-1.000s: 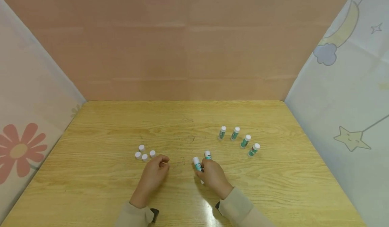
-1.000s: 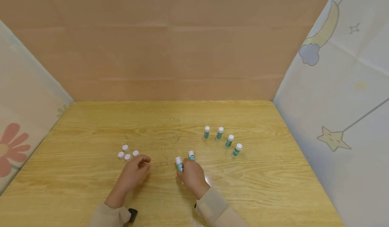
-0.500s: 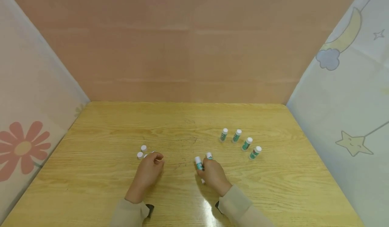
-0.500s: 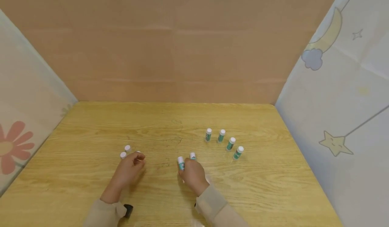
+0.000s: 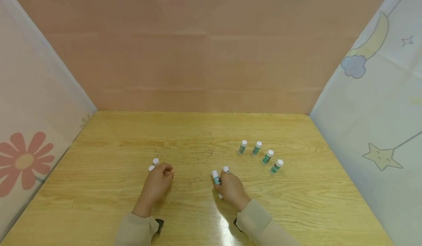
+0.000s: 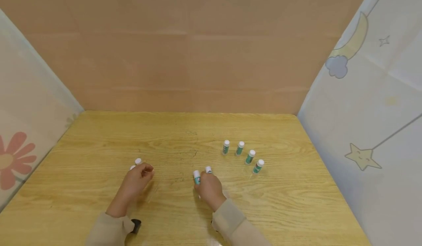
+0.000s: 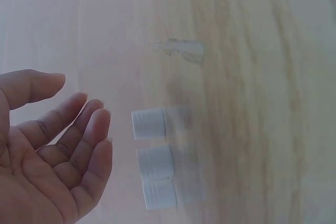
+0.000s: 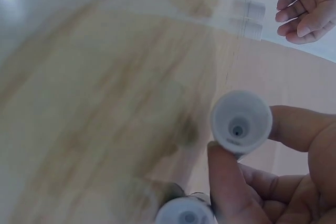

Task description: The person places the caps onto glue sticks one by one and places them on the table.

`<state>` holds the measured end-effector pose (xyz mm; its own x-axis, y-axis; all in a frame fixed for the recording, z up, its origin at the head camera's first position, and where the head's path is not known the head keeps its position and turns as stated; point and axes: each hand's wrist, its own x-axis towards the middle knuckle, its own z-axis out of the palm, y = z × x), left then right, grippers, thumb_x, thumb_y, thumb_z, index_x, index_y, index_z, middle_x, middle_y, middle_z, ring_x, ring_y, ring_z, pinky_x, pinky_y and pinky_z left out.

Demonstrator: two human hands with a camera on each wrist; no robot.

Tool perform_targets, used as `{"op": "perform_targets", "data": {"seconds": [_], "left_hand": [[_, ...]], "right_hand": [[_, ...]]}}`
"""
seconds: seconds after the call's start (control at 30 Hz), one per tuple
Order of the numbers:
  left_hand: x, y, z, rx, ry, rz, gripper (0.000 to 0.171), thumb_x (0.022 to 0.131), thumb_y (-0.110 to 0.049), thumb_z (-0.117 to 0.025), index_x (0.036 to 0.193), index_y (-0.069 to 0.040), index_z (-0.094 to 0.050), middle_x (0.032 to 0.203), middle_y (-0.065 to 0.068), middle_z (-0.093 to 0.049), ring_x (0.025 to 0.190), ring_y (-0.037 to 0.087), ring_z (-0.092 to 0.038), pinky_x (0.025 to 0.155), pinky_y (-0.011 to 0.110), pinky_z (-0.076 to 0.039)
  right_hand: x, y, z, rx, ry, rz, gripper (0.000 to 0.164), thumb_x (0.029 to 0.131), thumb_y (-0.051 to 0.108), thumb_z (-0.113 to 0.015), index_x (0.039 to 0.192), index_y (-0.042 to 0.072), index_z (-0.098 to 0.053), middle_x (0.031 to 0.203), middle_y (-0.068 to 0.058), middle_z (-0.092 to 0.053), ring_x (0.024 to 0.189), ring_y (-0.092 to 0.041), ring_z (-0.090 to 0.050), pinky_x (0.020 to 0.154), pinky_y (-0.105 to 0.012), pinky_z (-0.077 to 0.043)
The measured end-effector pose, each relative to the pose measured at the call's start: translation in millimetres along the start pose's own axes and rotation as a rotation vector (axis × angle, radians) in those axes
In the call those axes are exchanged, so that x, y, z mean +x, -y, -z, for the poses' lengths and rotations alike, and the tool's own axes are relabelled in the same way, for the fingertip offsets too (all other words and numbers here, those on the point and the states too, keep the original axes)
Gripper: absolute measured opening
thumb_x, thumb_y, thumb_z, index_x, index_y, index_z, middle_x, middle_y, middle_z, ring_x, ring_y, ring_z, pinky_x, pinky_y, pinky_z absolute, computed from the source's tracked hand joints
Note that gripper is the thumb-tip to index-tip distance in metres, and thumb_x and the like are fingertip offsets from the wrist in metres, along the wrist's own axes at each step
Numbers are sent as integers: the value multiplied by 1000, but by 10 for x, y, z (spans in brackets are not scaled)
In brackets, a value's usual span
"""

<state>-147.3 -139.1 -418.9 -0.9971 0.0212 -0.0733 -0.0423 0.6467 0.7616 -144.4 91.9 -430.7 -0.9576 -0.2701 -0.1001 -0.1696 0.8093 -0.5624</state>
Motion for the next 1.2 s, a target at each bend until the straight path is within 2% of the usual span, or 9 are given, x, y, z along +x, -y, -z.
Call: {"op": "perform_targets", "data": {"seconds": [0.37,0.73,1.0,1.2], "left_hand": [[72,32,31,8,-16,-17,23,84,-11,-53,101,5,-56,92,12,-60,83,24,-56,67,36,-47],[120,82,26,77,-49,-98,19,82,-4,-53,97,7,-57,87,16,-61,79,27,-58,64,36,-48],[147,80,36,147,-64,-48,20,82,-7,-53,96,7,-58,86,15,-59,78,27,-57,62,38,-47],[192,83,39,194,-73,-46,19,82,-8,-53,95,6,-58,82,13,-57,71,24,-56,58,35,-45]], "right_hand": [[17,-10,-22,24,19,1,20,76,11,-65,71,-1,-50,58,-1,-47,42,-6,-44,37,-15,-37],[28,5,-15,-19,20,-5,22,73,13,-68,70,0,-51,57,-1,-47,42,-6,-43,37,-16,-36],[44,-4,-31,-36,29,-23,22,74,15,-68,69,2,-50,58,-1,-46,43,-7,-42,37,-16,-35],[56,-4,-27,-26,25,-25,22,74,14,-68,69,2,-50,57,-1,-46,42,-7,-43,36,-16,-35]]}}
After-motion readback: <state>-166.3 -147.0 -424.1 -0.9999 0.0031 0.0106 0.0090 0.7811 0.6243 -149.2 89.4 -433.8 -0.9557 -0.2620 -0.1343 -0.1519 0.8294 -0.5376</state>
